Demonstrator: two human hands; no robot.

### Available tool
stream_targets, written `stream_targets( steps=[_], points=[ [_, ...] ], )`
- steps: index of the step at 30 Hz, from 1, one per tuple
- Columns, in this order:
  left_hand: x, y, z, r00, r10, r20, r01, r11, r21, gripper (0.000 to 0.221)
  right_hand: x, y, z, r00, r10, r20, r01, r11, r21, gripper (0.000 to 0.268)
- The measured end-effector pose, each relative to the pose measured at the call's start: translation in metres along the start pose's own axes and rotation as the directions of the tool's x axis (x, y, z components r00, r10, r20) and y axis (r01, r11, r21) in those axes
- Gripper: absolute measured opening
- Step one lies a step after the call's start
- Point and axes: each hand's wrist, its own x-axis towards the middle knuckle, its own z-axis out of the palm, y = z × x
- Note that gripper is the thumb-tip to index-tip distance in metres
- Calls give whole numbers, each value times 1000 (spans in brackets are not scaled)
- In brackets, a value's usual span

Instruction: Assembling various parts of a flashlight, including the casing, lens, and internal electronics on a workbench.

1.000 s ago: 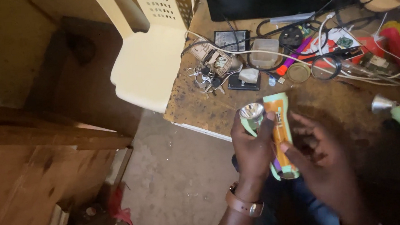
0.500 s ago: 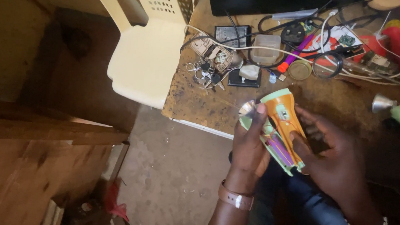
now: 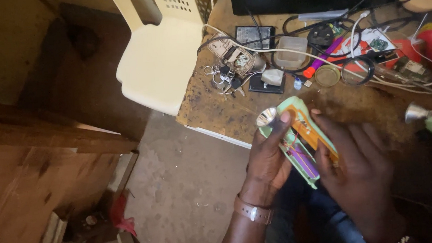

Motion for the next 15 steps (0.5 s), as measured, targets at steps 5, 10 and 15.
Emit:
stream_targets(
  steps=[5,10,15],
  points=[
    [1,4,-1,998,58,10,-58,998,-9,34,0,0,7,961,229,156,-260,938,227,41],
    [1,5,-4,1000,19,25,-17,997,-68,36,-8,7,1,798,527,291,-596,621,509,44],
    [8,2,-20,994,-58,87,75,976,-203,47,-54,24,6,781,608,141,-588,641,493,33]
  ],
)
